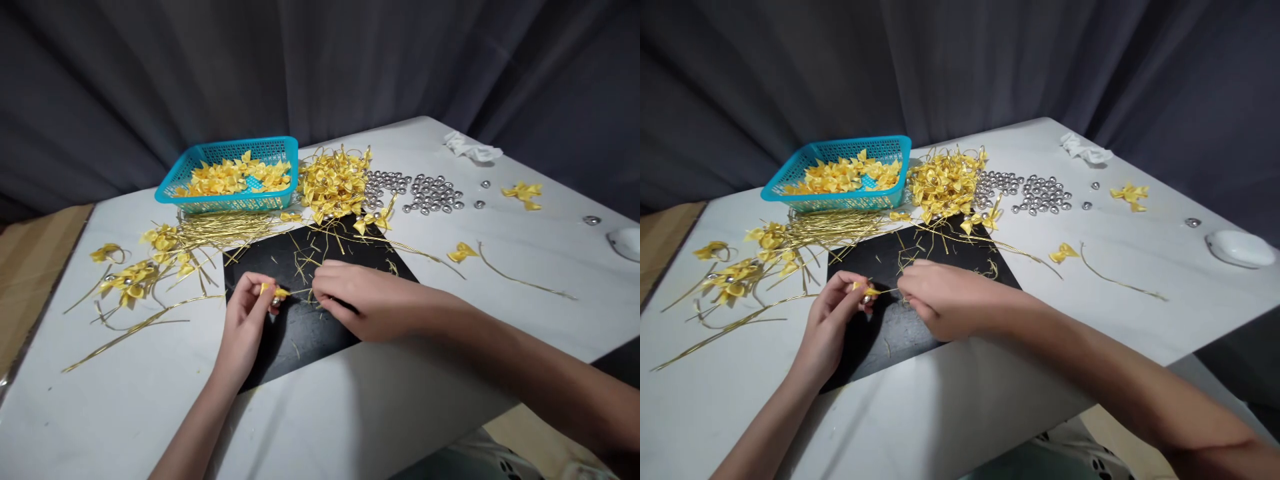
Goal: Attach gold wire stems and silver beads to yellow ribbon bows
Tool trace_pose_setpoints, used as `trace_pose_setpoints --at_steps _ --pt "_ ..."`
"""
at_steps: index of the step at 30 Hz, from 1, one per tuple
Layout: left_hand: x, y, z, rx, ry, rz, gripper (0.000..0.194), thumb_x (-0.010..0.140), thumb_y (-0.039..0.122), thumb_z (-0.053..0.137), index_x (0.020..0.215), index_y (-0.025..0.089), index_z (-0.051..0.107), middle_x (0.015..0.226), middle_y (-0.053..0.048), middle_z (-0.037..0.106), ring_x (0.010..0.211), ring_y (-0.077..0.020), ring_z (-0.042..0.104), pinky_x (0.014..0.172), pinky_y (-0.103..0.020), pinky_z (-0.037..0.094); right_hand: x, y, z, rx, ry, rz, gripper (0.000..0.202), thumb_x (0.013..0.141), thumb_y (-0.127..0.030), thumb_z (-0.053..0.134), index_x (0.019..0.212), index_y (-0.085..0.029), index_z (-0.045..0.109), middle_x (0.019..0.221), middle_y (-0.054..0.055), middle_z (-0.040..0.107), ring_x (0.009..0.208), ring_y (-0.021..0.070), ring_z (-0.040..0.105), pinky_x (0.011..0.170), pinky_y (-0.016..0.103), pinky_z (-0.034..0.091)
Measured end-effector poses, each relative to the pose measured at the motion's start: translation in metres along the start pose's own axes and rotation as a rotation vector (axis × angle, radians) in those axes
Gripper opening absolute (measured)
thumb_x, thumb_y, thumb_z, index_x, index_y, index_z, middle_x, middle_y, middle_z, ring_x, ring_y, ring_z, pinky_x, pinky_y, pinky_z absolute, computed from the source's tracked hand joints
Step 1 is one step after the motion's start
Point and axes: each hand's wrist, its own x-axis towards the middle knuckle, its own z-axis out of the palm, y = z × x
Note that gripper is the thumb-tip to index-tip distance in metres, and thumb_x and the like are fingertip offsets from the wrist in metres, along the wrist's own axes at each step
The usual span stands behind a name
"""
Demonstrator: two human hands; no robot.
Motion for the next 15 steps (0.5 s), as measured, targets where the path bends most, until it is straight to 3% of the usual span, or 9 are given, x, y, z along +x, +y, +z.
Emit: trace_pose_setpoints --at_steps 3,6,10,15 --pt "-0.001 0.000 0.004 -0.020 -0.040 -0.009 0.021 0.075 0.030 0.064 0.088 0.021 0.050 0.067 0.005 0.060 0.057 -0.0090 0.049 0.052 -0.018 0.039 -0.001 0.001 -0.006 0.006 0.043 0.057 0.016 0.084 -0.009 0.041 0.069 -0.015 0.042 0.074 0.004 0.049 0.072 0.0136 0.041 0.067 0.025 0.034" --pt "0.000 0.000 0.006 -0.029 -0.073 -0.047 0.029 0.072 0.028 0.068 0.095 0.020 0.052 0.073 0.003 0.065 0.064 -0.0095 0.055 0.054 -0.017 0.041 -0.004 0.000 -0.010 0.113 -0.033 0.062 0.016 0.081 -0.007 0.044 0.068 -0.015 0.041 0.071 0.001 0.047 0.065 0.0095 0.040 0.061 0.021 0.032" --pt "0.001 -0.002 0.004 -0.130 0.008 -0.136 0.031 0.064 0.023 0.076 0.087 0.016 0.056 0.072 0.002 0.067 0.066 -0.0094 0.061 0.064 -0.017 0.045 -0.006 -0.002 -0.009 0.181 -0.226 0.033 0.018 0.073 -0.001 0.046 0.065 -0.015 0.039 0.064 -0.003 0.043 0.058 0.0071 0.035 0.055 0.019 0.028" --pt "0.002 -0.002 0.001 -0.197 0.061 -0.134 0.024 0.062 0.018 0.076 0.075 0.017 0.057 0.066 0.005 0.063 0.066 -0.0065 0.060 0.063 -0.013 0.043 -0.002 -0.004 0.000 0.130 -0.269 0.103 0.017 0.077 -0.003 0.046 0.065 -0.015 0.039 0.069 -0.001 0.046 0.063 0.0084 0.038 0.059 0.021 0.030"
